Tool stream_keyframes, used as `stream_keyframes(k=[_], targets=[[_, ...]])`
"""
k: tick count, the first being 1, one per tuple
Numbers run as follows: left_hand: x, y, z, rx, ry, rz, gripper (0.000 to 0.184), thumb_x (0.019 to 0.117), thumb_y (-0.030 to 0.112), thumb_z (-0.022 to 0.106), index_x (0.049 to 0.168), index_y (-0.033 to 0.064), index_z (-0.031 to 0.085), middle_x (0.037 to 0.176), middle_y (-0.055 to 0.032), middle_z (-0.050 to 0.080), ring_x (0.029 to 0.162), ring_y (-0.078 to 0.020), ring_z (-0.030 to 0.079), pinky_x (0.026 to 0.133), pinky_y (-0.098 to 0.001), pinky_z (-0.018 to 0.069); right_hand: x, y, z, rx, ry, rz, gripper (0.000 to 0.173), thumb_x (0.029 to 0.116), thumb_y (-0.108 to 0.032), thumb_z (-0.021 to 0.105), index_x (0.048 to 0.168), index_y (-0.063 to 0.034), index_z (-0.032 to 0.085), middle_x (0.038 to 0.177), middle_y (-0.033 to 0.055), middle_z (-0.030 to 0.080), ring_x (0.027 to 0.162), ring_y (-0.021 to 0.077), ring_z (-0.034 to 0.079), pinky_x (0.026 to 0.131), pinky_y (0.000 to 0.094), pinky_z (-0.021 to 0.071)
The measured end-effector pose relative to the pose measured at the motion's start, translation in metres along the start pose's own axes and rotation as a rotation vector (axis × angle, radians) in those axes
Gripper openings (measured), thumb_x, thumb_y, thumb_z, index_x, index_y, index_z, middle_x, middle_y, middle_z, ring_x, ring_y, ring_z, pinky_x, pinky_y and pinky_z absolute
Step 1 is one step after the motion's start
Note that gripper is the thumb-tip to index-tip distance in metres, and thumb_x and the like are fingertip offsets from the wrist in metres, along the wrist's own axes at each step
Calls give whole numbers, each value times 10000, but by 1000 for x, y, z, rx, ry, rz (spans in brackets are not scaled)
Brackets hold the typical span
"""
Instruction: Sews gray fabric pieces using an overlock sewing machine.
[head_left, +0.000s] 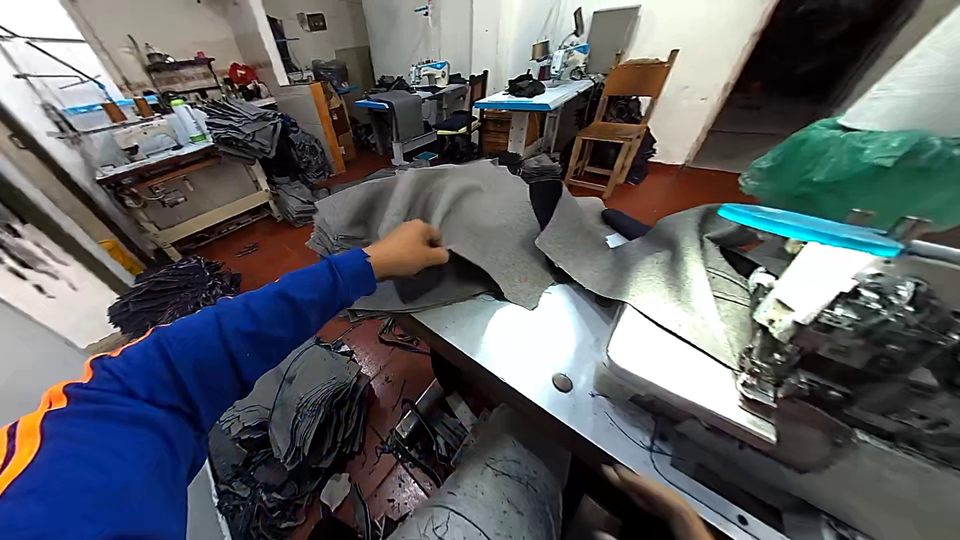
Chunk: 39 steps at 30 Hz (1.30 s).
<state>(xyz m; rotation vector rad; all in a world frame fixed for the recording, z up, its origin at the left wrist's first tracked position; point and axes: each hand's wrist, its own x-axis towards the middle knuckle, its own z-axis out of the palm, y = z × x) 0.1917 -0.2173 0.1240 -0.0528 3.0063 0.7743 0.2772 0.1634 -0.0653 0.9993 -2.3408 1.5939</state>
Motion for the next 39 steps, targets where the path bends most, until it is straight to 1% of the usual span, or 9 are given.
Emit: stream_keyframes(k=[4, 8, 13, 16, 21, 25, 27, 33, 39], targets=[[-4, 111, 75, -726, -83, 46, 223, 1084, 134, 448, 954, -2, 569, 748, -35, 553, 646, -93, 567, 614, -278, 520, 56, -14, 70, 442, 81, 130, 1205, 718, -471, 853, 1505, 190, 223, 1473, 267, 490, 1300, 187, 577, 1045, 328, 516], [6, 160, 145, -945, -120, 207, 222, 1104, 134, 431, 1134, -31, 576, 951, -81, 669, 792, -105, 699, 770, -296, 610, 100, -32, 98, 543, 491, 506, 167, 961, -78, 649, 1015, 80, 661, 843, 74, 677, 790, 52, 644, 753, 250, 542], [22, 99, 195, -23, 131, 960, 437, 1058, 311, 487, 1412, 98, 629, 1495, -64, 577, 1446, -204, 472, 1219, -402, 351, 50, -10, 49, 536, 213, 413, 157, 985, -90, 572, 929, -2, 690, 793, -26, 698, 769, -13, 666, 759, 225, 573], [4, 90, 201, 110, 365, 861, 524, 1073, 484, 371, 1362, 173, 679, 1394, -24, 659, 1314, -210, 599, 1104, -453, 470, -4, -3, -10, 293, 89, 380, 206, 997, -90, 585, 990, 58, 727, 855, 76, 744, 755, 95, 718, 739, 298, 617], [29, 120, 207, 88, 512, 817, 314, 993, 261, 521, 1041, 93, 782, 919, -108, 700, 870, -315, 679, 726, -474, 559, -33, 18, -194, -446, 640, 517, 249, 1028, -161, 553, 1043, 39, 699, 850, 107, 732, 712, 201, 715, 686, 425, 622], [41, 140, 225, 43, 573, 830, 322, 1010, 286, 502, 956, 100, 760, 1065, -117, 718, 1048, -342, 664, 864, -532, 524, 8, 80, -301, -734, 602, 729, 307, 1057, -114, 478, 1194, 94, 658, 1072, 327, 685, 1013, 501, 667, 911, 696, 479], [37, 140, 228, 74, 567, 762, 423, 1046, 357, 418, 1089, 110, 759, 1283, -115, 700, 1266, -372, 605, 972, -588, 470, 33, 112, -318, -799, 415, 899, 320, 1049, -110, 510, 1264, 92, 634, 1207, 380, 627, 1179, 560, 585, 1002, 721, 415], [43, 136, 202, 45, 313, 722, 405, 966, 401, 609, 1150, 60, 723, 1128, -164, 685, 1118, -389, 639, 905, -609, 499, 70, 123, -317, -931, 165, 1166, 335, 996, -163, 642, 1137, 141, 639, 1206, 390, 622, 1175, 560, 592, 950, 725, 443], [85, 126, 164, -214, -98, 885, 152, 946, 185, 696, 918, 45, 747, 873, -62, 682, 960, -212, 621, 915, -481, 415, 7, 101, -322, -837, 441, 587, 320, 998, -43, 582, 1241, 160, 537, 1103, 456, 579, 1038, 665, 561, 842, 827, 388]])
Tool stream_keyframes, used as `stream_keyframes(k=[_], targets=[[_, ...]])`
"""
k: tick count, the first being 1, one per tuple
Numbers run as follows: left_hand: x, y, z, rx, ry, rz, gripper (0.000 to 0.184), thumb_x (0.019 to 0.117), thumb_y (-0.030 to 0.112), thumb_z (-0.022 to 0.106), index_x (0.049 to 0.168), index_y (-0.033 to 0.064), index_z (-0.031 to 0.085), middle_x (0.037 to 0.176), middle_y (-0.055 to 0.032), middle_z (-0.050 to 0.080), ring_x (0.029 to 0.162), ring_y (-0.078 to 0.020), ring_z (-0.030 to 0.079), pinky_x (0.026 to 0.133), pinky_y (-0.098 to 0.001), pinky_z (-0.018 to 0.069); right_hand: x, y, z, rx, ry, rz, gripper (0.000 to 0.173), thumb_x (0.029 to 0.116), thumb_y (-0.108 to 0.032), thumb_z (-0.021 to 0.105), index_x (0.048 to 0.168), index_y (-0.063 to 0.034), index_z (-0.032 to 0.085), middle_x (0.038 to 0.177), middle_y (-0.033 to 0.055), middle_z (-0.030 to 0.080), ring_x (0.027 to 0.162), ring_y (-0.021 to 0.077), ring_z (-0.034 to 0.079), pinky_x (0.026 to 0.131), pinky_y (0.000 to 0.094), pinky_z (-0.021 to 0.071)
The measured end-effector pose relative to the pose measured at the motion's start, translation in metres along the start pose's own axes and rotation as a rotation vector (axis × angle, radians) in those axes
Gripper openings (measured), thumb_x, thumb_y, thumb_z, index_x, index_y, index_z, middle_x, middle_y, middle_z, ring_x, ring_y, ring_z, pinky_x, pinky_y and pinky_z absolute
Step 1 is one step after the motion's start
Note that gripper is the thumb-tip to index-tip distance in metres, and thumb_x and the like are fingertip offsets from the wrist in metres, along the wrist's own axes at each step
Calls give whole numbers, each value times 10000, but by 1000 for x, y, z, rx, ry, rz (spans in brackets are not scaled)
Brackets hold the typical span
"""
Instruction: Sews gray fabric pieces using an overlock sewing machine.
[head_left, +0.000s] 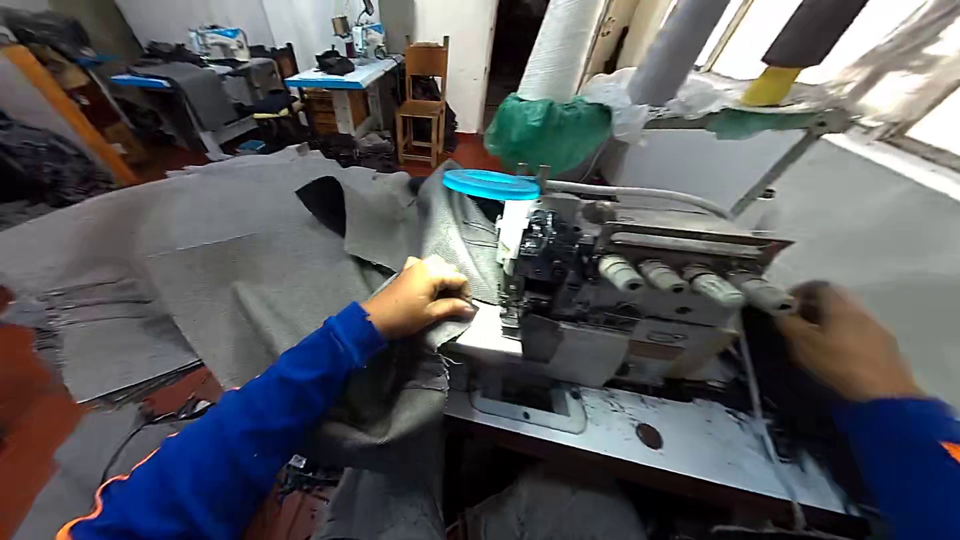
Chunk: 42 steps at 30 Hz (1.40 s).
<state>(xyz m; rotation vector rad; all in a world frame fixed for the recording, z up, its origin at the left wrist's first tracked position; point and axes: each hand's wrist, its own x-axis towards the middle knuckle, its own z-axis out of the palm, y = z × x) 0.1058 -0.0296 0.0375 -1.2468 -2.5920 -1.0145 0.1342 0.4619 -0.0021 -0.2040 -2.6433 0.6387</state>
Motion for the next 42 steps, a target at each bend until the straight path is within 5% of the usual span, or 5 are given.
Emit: stream_keyframes(k=[7, 16, 28, 35, 42], targets=[[-14, 77, -17, 49, 181, 217, 68, 889, 144, 747, 884, 134, 814, 765, 68, 709, 746, -41, 580, 906, -378, 375, -159, -163, -1, 667, 239, -181, 591, 905, -55, 677, 1407, 60, 387, 1205, -94, 660, 1011, -96, 633, 875, 156, 560], [-18, 77, -12, -133, 207, 135, 101, 823, 50, 807, 833, 27, 709, 1108, -66, 718, 920, -78, 679, 823, -250, 580, -171, -300, 90, 1262, 227, -168, 213, 975, 11, 556, 1183, 15, 599, 990, -61, 743, 936, -15, 698, 873, 173, 585], [-16, 83, -5, -32, 183, 27, 81, 906, 109, 751, 907, 59, 687, 711, 32, 657, 598, -10, 575, 557, -187, 470, -201, -284, 125, 1007, -7, -245, 246, 908, -210, 665, 919, 27, 731, 807, 41, 730, 778, -6, 686, 723, 184, 569], [-15, 35, 52, 469, 477, 206, 119, 896, 207, 758, 986, 133, 785, 1111, -76, 729, 1150, -314, 604, 1023, -516, 405, -208, -267, 133, 1419, -395, 30, 242, 1012, -66, 518, 849, -78, 697, 787, -100, 686, 789, -66, 639, 779, 174, 537], [-40, 85, 86, 847, 348, 13, 393, 1050, 342, 496, 1178, 85, 764, 1150, -55, 769, 1132, -192, 701, 1034, -385, 488, -214, -250, 123, 1463, -334, -9, 279, 1035, -62, 456, 938, -104, 714, 873, -119, 731, 860, -64, 673, 828, 184, 569]])
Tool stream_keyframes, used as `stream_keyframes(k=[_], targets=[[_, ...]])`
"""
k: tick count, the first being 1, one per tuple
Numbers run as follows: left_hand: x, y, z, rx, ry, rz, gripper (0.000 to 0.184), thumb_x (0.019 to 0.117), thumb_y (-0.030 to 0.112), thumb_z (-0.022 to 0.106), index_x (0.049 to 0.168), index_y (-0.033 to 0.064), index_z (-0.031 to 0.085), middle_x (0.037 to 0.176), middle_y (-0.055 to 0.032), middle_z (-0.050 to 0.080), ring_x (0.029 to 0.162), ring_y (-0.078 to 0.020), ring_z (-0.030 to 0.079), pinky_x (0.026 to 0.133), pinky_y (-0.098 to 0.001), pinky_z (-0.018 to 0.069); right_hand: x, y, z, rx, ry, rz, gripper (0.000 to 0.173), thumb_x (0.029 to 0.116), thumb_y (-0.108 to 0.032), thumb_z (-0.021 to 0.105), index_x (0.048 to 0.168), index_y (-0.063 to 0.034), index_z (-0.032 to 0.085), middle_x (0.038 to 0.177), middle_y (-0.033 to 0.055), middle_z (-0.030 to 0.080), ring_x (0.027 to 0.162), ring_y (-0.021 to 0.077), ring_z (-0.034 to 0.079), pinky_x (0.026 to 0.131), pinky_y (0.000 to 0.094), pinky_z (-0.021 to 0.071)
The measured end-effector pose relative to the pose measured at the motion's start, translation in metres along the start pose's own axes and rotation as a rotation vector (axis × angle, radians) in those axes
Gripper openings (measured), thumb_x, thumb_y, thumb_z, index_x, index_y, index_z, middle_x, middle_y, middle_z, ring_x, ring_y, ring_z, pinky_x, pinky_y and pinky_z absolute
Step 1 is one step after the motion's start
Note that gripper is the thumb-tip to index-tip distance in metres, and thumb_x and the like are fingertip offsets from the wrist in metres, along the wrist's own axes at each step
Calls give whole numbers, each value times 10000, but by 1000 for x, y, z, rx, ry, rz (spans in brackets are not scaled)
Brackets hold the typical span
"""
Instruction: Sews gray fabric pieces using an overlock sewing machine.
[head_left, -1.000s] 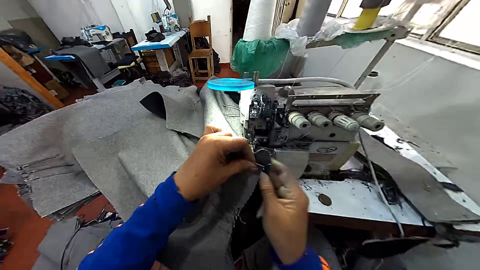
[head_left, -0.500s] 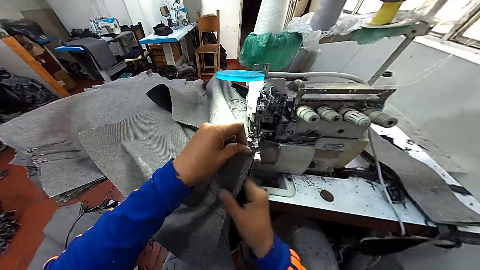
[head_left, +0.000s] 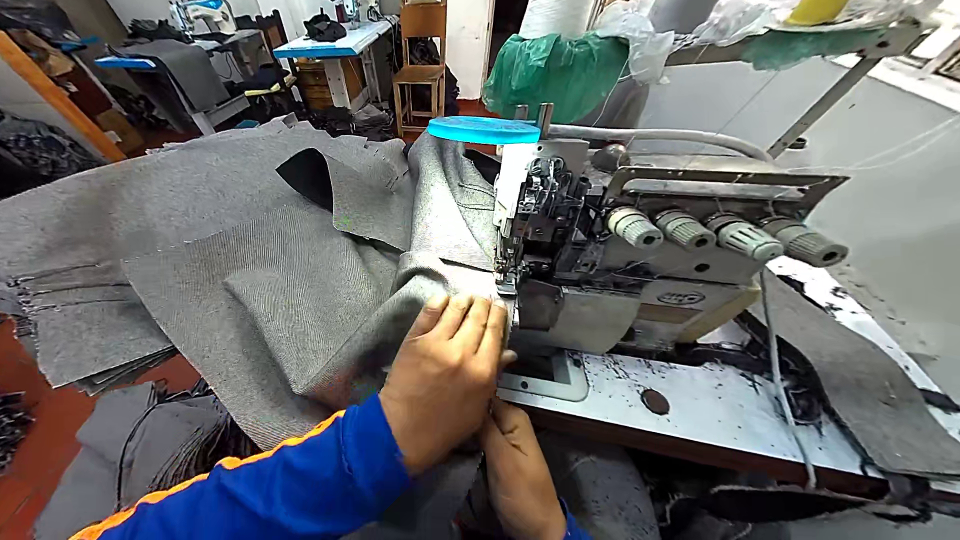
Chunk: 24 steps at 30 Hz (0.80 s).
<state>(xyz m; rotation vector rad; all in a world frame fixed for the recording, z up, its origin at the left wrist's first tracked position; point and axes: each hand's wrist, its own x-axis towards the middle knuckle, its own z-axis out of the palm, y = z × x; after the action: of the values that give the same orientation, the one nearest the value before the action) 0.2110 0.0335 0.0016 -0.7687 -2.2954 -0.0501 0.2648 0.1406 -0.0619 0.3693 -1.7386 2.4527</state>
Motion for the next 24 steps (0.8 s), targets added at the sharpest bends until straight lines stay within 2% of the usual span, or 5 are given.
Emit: stream_keyframes(k=[8, 12, 15, 20, 24], targets=[[24, -17, -14, -433, -100, -47, 200, 1003, 88, 521, 1063, 26, 701, 1065, -79, 744, 1179, -210, 674, 1097, -400, 487, 29, -23, -12, 128, 43, 38, 328, 1080, -116, 412, 981, -63, 720, 907, -22, 754, 884, 35, 714, 858, 253, 600], [-6, -3, -40, -449, -4, 67, 358, 1059, 379, 508, 1123, 68, 673, 1187, -93, 739, 1252, -234, 646, 1123, -432, 462, 29, -26, -23, -19, -27, -30, 308, 1083, -160, 447, 901, -92, 686, 797, -91, 707, 766, -34, 673, 741, 194, 586], [-33, -5, -28, -388, -17, 220, 661, 977, 602, 545, 1354, 60, 565, 1384, -134, 652, 1360, -246, 565, 1188, -409, 362, 30, -20, -23, -263, -30, -182, 291, 1037, -131, 463, 833, -28, 643, 730, -77, 637, 714, -72, 608, 681, 149, 529], [-40, -28, -8, -200, 0, 335, 394, 1039, 55, 490, 1430, 87, 511, 1411, -151, 627, 1348, -243, 577, 1164, -379, 402, 30, -14, -15, -462, 66, -264, 360, 1042, -153, 444, 764, -22, 631, 662, -42, 603, 654, -68, 585, 629, 122, 492], [-19, -48, -2, -261, 31, 406, 297, 1043, 11, 493, 1301, 37, 637, 1250, -108, 731, 1219, -204, 678, 1088, -347, 503, 33, -15, -8, -447, 104, -192, 374, 1066, -151, 411, 775, -43, 620, 608, -56, 577, 507, -15, 566, 474, 171, 504]])
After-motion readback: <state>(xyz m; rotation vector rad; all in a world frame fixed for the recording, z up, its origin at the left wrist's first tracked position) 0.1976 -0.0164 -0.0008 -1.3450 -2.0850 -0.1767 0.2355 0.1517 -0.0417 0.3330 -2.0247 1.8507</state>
